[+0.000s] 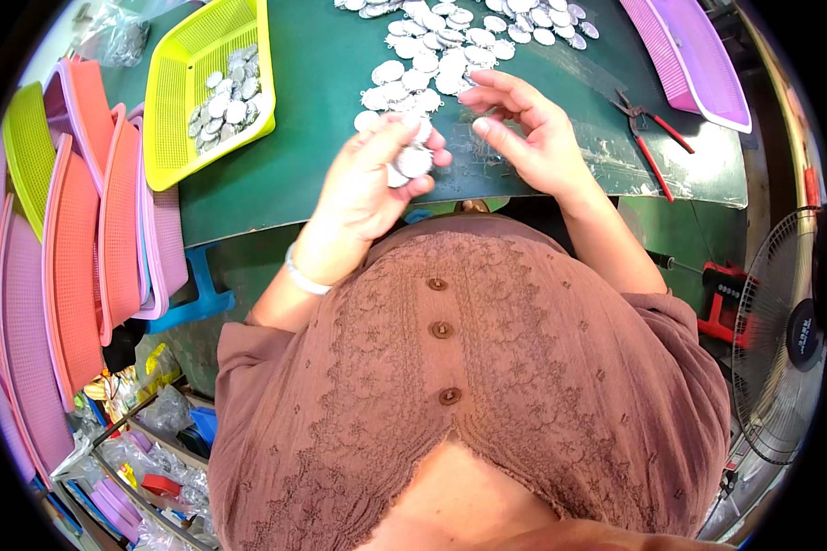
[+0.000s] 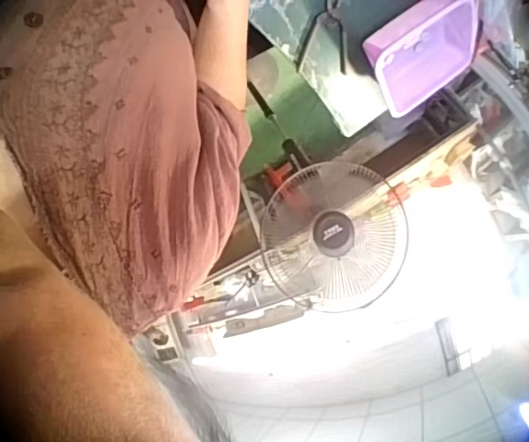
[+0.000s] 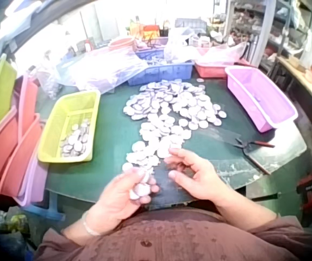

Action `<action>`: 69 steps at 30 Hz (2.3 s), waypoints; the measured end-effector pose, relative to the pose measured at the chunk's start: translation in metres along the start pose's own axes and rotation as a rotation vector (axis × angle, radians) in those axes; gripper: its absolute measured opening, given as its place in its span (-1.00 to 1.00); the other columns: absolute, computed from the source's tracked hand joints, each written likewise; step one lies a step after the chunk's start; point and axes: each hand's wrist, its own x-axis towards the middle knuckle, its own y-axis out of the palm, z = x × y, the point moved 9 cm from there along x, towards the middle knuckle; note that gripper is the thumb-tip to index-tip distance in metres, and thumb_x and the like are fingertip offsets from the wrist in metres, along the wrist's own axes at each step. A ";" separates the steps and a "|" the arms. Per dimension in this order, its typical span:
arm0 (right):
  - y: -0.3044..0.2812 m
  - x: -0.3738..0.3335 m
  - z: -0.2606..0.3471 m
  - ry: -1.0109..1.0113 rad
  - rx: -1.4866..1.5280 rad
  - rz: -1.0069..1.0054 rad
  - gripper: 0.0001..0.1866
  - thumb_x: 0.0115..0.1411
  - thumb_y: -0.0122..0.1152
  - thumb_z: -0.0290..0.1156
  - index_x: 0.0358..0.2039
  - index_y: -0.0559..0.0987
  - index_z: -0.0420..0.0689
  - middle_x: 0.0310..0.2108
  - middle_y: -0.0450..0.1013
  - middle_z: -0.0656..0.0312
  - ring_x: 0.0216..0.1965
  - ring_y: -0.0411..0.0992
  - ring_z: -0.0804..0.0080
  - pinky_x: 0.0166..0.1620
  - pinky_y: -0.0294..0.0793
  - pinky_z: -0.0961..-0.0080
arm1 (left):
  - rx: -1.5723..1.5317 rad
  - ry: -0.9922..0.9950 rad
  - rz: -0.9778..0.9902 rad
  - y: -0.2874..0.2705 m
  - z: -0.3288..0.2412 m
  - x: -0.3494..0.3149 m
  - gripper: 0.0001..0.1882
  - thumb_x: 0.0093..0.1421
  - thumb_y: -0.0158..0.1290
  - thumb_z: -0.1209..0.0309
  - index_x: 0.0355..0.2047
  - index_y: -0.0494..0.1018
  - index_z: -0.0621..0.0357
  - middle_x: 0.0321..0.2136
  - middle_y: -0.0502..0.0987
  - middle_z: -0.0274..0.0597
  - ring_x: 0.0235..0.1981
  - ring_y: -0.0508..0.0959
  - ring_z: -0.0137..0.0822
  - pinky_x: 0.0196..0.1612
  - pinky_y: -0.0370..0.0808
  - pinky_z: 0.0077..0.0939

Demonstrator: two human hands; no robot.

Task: The person repeatedly picks up small silver circular components and tiny metal rings from a table, joins them by hand, and places the assembled units into a yellow basket. The person occasionally uses pliers to manipulate the rings. The workspace includes a green table, multiple plastic trays, and a fan.

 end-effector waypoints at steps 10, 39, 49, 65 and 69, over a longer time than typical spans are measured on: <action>-0.014 0.015 0.009 -0.166 -0.612 -0.089 -0.58 -0.03 0.15 -0.57 -0.08 0.43 -0.14 -0.26 0.47 0.20 -0.20 0.41 0.38 -0.16 0.39 0.50 | 0.437 0.888 -0.376 -0.079 -0.208 -0.043 -0.78 0.11 0.03 0.46 -0.22 0.39 0.26 -0.40 0.49 -0.19 -0.36 0.48 -0.43 -0.37 0.43 -0.61; 0.020 0.014 0.014 -0.160 -0.194 0.101 -0.44 -0.03 0.12 -0.65 0.04 0.33 -0.06 -0.29 0.48 0.20 -0.32 0.44 0.41 -0.24 0.44 0.55 | 0.166 0.038 0.038 -0.007 0.007 0.018 -0.72 0.12 0.04 0.49 -0.16 0.31 0.25 -0.42 0.49 -0.18 -0.46 0.52 -0.43 -0.42 0.47 -0.67; 0.029 0.006 -0.012 0.131 0.250 0.155 -0.48 0.06 0.10 -0.61 0.07 0.27 -0.16 -0.38 0.45 0.26 -0.33 0.40 0.60 -0.20 0.37 0.64 | 0.285 0.210 0.007 0.000 -0.003 0.013 -0.73 0.10 0.04 0.56 -0.19 0.26 0.19 -0.42 0.48 -0.17 -0.46 0.51 -0.41 -0.41 0.47 -0.62; 0.030 0.005 -0.015 0.289 0.387 0.125 -0.53 0.08 0.09 -0.59 0.03 0.28 -0.24 -0.42 0.44 0.26 -0.37 0.39 0.61 -0.25 0.37 0.68 | 0.261 0.187 0.006 0.001 -0.006 0.007 -0.77 0.17 -0.07 0.51 -0.16 0.26 0.28 -0.39 0.50 -0.10 -0.44 0.54 -0.35 -0.38 0.52 -0.57; 0.031 0.004 -0.017 0.329 0.451 0.117 -0.54 0.08 0.11 -0.57 0.03 0.28 -0.25 -0.43 0.44 0.27 -0.38 0.38 0.62 -0.28 0.37 0.70 | 0.186 0.127 -0.008 -0.002 -0.003 0.009 -0.77 0.14 -0.02 0.49 -0.20 0.28 0.31 -0.42 0.51 -0.07 -0.46 0.54 -0.38 -0.42 0.53 -0.61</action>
